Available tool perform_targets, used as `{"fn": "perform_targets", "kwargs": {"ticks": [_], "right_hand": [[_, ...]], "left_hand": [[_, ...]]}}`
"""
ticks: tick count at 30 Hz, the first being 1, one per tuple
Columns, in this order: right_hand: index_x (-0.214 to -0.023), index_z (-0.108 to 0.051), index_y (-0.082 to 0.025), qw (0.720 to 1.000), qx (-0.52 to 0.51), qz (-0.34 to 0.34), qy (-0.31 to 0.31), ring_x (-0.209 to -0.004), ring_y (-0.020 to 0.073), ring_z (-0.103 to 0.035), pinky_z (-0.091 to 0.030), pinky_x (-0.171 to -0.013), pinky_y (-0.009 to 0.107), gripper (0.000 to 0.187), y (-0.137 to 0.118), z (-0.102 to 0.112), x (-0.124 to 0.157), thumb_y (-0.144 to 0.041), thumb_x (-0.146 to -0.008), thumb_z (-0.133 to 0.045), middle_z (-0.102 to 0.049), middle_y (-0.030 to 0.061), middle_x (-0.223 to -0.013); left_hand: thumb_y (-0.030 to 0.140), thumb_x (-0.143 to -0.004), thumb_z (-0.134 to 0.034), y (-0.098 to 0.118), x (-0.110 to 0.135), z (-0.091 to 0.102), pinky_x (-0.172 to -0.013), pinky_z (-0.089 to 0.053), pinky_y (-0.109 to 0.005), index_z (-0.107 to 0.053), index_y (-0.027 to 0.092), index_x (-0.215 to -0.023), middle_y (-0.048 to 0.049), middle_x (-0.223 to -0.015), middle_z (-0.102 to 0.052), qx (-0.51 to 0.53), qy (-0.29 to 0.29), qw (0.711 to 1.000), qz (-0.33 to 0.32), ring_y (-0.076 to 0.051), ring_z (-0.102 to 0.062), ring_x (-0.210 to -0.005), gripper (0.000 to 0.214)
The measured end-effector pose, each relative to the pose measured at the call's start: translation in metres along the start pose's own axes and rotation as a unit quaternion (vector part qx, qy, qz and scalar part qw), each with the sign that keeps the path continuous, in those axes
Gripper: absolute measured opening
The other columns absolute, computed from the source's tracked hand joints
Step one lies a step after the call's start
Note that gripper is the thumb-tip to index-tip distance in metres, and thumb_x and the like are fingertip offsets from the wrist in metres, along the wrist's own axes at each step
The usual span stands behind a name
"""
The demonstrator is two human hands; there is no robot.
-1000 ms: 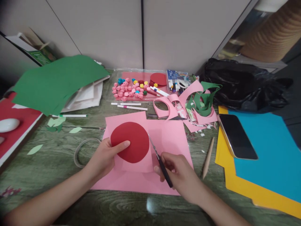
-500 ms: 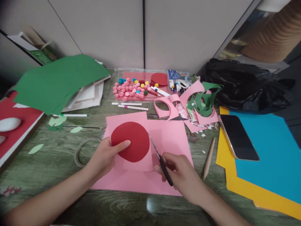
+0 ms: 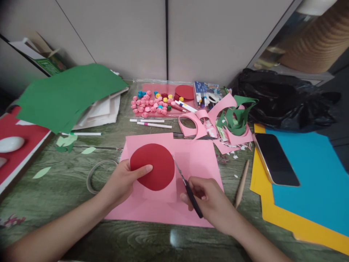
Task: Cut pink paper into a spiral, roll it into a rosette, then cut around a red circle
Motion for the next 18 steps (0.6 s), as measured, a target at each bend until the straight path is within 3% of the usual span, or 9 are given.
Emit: {"fn": "perform_targets", "kwargs": {"ticks": [18], "right_hand": [[-0.062,-0.045,-0.019,0.999,0.031,0.005,0.012,-0.051,0.0103,-0.043,-0.030,-0.050,0.024,0.035,-0.0009,0.0018,-0.0006,-0.045,-0.082,-0.056,-0.055,-0.0023,-0.053]], "left_hand": [[0.026,-0.068,-0.072,0.0001,0.0006,-0.0008,-0.078,-0.053,-0.030,-0.071,0.016,-0.087,-0.0065,-0.092,-0.073,-0.014,-0.006,1.000,0.004,-0.020,-0.067,-0.085,0.021]]}}
Point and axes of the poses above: each hand's wrist, its own x-axis away from the middle knuckle, its own z-axis out of the back of the hand, y = z × x, the point moved 10 cm from there along -x, towards the middle knuckle
